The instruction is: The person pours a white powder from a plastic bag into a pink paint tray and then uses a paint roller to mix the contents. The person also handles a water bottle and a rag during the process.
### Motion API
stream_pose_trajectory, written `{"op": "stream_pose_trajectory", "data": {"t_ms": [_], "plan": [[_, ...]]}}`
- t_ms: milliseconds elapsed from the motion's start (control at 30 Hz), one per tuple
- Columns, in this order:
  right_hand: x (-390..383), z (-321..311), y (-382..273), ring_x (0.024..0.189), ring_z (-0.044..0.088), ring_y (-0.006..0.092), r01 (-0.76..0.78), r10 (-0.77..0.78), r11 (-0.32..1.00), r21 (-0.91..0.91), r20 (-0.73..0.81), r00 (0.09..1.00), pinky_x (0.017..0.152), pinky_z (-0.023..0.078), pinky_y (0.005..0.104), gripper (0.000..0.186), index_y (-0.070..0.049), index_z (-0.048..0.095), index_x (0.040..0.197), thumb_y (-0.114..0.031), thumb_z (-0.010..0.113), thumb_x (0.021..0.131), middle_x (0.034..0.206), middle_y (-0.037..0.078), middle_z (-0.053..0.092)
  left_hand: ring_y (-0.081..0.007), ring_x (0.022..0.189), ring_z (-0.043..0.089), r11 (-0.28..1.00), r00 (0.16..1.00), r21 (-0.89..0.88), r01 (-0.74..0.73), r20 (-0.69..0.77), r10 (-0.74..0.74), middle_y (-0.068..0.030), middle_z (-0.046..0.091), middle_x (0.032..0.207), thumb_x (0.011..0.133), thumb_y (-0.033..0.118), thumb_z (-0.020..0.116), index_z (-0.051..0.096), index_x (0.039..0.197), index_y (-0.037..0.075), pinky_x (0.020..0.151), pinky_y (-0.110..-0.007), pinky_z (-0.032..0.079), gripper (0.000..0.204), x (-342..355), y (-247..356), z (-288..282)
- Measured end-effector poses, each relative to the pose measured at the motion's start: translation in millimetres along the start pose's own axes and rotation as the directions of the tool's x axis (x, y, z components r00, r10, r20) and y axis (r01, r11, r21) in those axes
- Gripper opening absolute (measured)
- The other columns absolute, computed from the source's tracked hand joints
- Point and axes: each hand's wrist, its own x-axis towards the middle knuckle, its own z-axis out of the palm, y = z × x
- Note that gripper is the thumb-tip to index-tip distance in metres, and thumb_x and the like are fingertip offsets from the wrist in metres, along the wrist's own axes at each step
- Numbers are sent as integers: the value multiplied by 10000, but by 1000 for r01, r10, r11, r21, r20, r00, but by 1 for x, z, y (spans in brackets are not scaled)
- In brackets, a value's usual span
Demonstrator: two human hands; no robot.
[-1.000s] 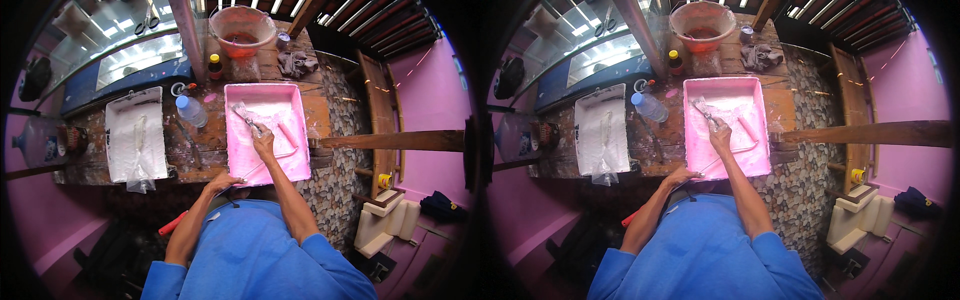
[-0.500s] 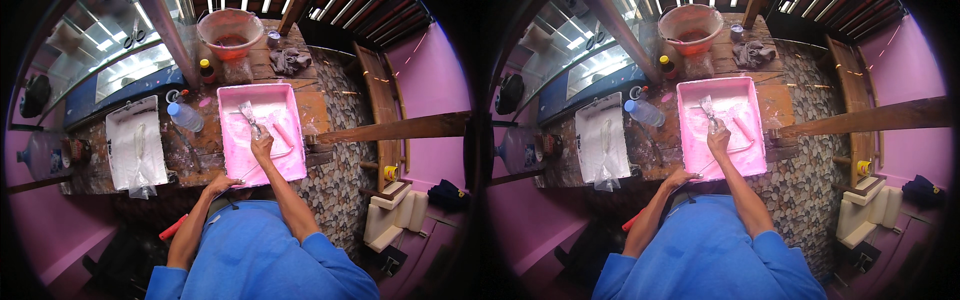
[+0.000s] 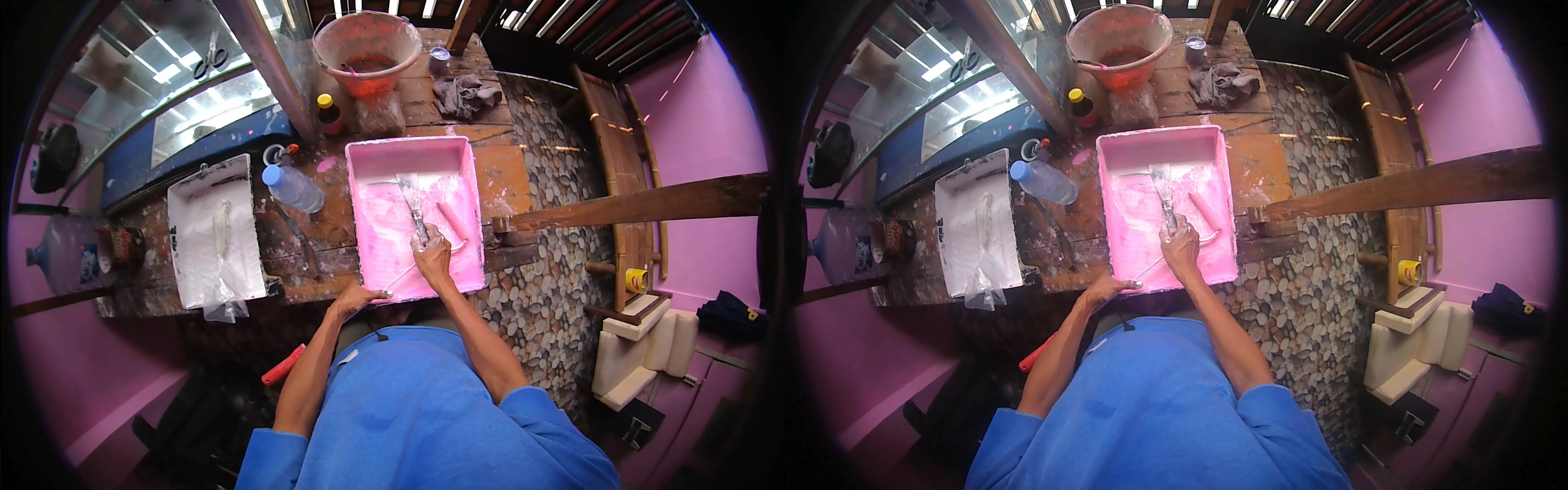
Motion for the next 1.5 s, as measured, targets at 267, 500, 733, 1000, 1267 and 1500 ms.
{"op": "stream_pose_trajectory", "data": {"t_ms": [267,500,733,1000,1267,1500], "plan": [[-8,0,-7,837,611,397,-42,80,981,-189,195,977,764,485,469,438,-21,552,1083,-310,619,761,868,213,618,-149,718,590,996,997,87,18,-73,-11,-70,659,837,628,344,844,679,900,-35,654,-291,481,494,10,-17,1],[-29,-3,-21,799,620,391,24,26,985,-173,278,960,733,493,466,430,16,547,1018,-314,625,754,841,212,628,-162,690,598,997,989,-30,74,-124,-77,-92,655,799,666,304,825,662,948,-29,628,-293,477,466,0,-13,7],[-36,12,-28,813,621,391,34,35,978,-205,325,945,737,490,467,469,29,537,1037,-337,625,758,841,230,625,-256,918,634,955,950,293,-34,-288,122,-208,647,1005,607,428,825,602,1062,-50,789,-346,495,696,-11,-17,-3],[-43,11,-26,829,611,377,235,-184,933,-272,200,962,733,486,458,513,28,546,1081,-375,630,775,911,210,574,-305,1113,533,526,951,-796,-299,-204,232,-188,514,1242,892,543,467,442,1248,-7,967,-400,416,655,-69,11,-10],[-59,-33,-61,810,594,304,556,-580,812,178,362,730,720,490,405,520,-57,494,1247,-166,634,759,904,151,574,-320,1277,384,162,814,-829,-535,-454,363,-244,358,1387,880,686,263,279,1389,-13,1086,-425,278,865,-105,27,49],[-111,-53,-48,933,552,358,686,-629,669,286,710,317,767,471,444,510,-79,458,1281,-267,561,818,1003,178,549,-416,1331,247,834,243,273,-479,-872,425,-320,250,1409,962,442,314,233,1408,-41,1096,-403,200,662,-130,15,169]]}}
